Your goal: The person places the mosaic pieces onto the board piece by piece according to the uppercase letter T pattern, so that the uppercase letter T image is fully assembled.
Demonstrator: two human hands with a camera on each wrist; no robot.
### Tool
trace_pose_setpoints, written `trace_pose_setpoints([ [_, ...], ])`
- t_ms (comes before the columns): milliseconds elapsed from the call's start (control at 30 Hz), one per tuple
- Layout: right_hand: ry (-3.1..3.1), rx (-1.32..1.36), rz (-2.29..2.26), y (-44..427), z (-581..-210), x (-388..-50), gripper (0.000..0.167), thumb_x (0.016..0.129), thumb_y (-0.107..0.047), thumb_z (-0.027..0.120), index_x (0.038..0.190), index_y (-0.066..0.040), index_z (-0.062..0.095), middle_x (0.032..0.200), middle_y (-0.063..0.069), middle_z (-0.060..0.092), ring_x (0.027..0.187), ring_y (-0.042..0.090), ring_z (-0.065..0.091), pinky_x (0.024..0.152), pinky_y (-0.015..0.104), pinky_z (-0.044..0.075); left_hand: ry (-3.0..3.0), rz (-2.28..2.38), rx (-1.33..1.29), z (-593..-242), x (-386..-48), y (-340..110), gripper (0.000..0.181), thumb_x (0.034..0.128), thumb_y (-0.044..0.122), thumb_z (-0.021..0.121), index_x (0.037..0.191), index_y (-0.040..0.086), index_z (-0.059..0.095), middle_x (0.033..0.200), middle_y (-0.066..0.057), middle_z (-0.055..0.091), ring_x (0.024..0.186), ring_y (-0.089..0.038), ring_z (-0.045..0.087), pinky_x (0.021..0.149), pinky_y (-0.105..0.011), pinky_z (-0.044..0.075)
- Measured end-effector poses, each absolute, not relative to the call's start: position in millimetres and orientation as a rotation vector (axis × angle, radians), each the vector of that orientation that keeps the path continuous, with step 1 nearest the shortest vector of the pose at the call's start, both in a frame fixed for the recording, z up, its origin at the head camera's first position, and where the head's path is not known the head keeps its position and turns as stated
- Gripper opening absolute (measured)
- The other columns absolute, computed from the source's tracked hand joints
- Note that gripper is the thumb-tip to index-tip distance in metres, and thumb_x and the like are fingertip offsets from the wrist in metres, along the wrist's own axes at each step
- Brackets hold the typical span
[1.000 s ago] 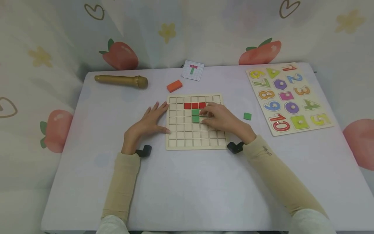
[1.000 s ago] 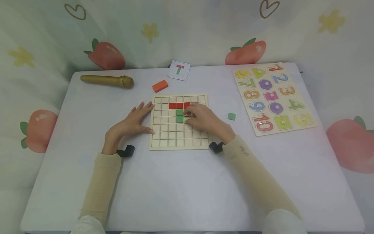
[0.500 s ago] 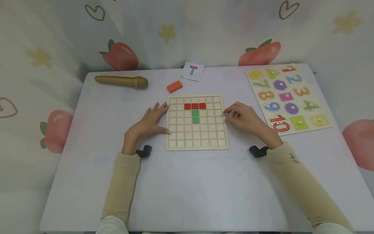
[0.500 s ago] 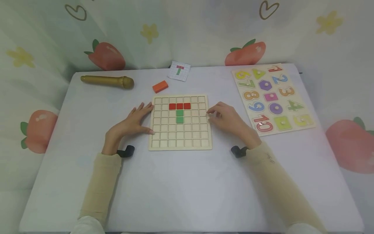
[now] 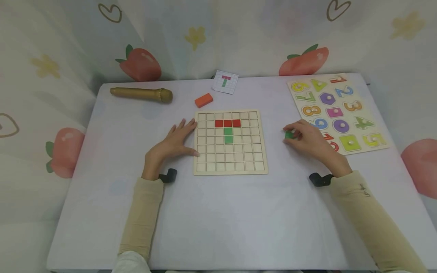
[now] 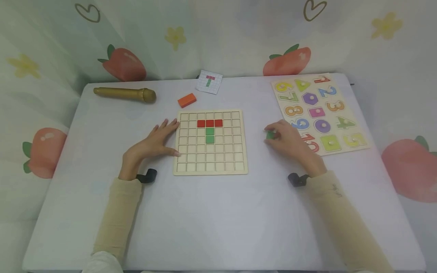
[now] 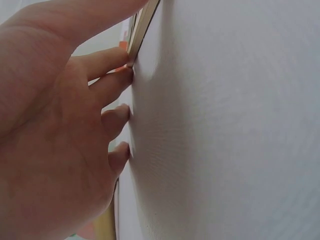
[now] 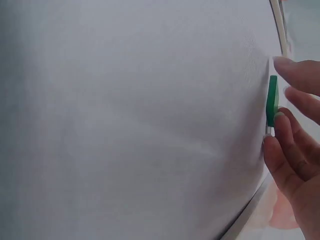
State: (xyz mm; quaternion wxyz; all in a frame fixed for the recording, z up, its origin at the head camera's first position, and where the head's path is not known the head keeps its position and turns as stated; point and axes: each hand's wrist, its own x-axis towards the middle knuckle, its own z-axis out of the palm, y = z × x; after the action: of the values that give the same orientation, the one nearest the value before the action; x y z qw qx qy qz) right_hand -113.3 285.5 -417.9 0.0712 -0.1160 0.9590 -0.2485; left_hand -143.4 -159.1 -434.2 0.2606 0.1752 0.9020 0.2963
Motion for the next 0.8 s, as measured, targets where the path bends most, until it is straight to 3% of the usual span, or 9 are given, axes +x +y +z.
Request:
trace_pose_setpoints([
  [367, 2.853, -0.278, -0.740, 292.7, -421.5, -113.3, 0.033, 0.093, -0.010, 0.075, 0.122, 0.004, 0.067, 0.109, 0.021, 0.064, 0.097, 0.033, 0.060, 0.085, 0.046, 0.053, 2.449, 0.790, 0.476, -436.2, -144.9, -157.8, 0.112, 0.0815, 0.037, 0.087, 0.166, 0.016, 0.017, 0.175, 0.002, 0.005, 0.161, -0.023, -0.010, 0.131, -0.042, -0.009],
  [800, 2.880, -0.248, -0.787, 289.9, -425.4, -112.1, 0.029, 0.093, -0.009, 0.075, 0.120, 0.001, 0.071, 0.104, 0.018, 0.066, 0.092, 0.029, 0.060, 0.078, 0.034, 0.049, 2.447, 0.798, 0.481, -436.5, -144.5, -158.7, 0.113, 0.0814, 0.036, 0.087, 0.166, 0.015, 0.016, 0.175, 0.002, 0.005, 0.161, -0.023, -0.010, 0.131, -0.042, -0.010],
])
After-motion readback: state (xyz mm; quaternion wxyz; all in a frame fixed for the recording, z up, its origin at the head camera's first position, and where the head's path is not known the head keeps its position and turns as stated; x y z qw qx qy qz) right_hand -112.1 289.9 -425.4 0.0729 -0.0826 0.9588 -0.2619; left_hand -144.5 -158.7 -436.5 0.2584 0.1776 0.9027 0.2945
